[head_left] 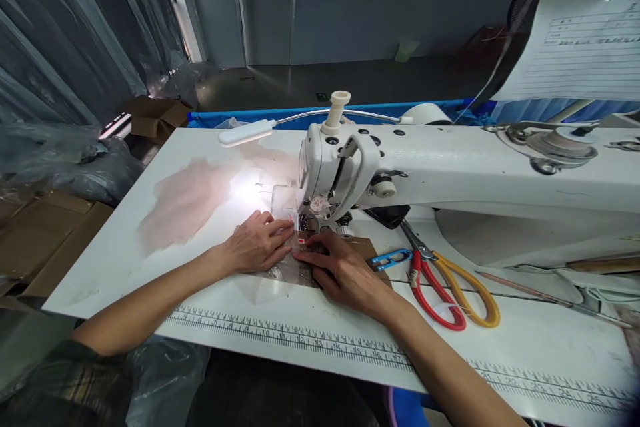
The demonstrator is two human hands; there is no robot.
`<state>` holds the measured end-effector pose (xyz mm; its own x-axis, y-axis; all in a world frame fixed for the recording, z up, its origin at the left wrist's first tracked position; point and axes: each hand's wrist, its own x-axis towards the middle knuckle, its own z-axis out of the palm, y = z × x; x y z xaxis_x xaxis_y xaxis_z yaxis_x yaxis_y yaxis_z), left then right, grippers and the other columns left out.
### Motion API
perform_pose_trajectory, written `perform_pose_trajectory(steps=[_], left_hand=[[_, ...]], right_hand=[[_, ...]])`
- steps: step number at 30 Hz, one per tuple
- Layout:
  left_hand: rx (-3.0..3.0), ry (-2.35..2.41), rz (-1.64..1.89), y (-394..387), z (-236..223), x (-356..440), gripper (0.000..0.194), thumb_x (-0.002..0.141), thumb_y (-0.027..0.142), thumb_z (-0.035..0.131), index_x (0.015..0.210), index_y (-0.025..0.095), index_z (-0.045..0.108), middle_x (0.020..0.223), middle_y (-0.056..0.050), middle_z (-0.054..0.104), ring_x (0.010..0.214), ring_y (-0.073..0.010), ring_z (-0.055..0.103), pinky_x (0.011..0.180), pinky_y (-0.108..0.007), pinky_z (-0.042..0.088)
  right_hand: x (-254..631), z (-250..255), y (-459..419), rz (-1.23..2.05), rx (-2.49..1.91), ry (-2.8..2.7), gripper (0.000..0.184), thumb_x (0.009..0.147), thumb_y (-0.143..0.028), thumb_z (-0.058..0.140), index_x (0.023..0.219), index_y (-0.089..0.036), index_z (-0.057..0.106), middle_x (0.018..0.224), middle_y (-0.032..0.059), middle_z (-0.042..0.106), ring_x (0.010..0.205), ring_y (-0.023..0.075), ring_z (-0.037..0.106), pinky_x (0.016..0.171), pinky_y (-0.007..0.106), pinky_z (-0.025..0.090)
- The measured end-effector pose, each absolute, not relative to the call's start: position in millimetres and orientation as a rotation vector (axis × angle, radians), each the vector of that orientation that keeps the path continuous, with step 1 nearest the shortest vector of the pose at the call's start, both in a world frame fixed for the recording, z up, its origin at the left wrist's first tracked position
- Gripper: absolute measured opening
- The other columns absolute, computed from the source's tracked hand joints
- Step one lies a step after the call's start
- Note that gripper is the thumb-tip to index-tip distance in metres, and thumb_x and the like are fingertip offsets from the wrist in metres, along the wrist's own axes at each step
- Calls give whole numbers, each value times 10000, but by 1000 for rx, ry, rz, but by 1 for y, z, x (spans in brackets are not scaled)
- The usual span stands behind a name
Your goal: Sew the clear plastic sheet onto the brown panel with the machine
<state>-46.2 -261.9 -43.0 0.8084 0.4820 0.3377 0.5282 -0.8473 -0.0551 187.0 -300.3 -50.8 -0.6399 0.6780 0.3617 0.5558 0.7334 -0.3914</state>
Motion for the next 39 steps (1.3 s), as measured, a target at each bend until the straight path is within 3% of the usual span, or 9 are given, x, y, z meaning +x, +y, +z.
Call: perform_pose_trajectory(steps=[9, 17, 39], left_hand=[[-2798, -901, -436, -268, -43, -47, 394, 954, 391, 405, 1177, 130, 599, 1250, -135, 589, 866, -252, 533, 732, -428, 399], [-2864, -826, -360, -250, -44, -43, 410, 959, 360, 383, 1225, 113, 574, 1325, -129, 548, 974, -280, 517, 821, -464, 392], [-2887, -829, -484, -247, -43, -43, 418, 942, 392, 407, 1189, 113, 596, 1278, -122, 593, 976, -275, 531, 854, -486, 362]], right_hand=[[185, -51, -302, 287, -940, -2462, 374, 849, -112, 483, 1146, -239, 671, 1097, 124, 589, 1011, 257, 577, 863, 471, 538], [182, -58, -300, 124, -989, -2475, 360, 868, -111, 449, 1171, -182, 632, 1074, 154, 588, 949, 250, 597, 783, 429, 565], [181, -61, -303, 161, -1033, -2405, 383, 870, -110, 442, 1202, -187, 619, 1083, 153, 574, 938, 257, 588, 769, 440, 566]])
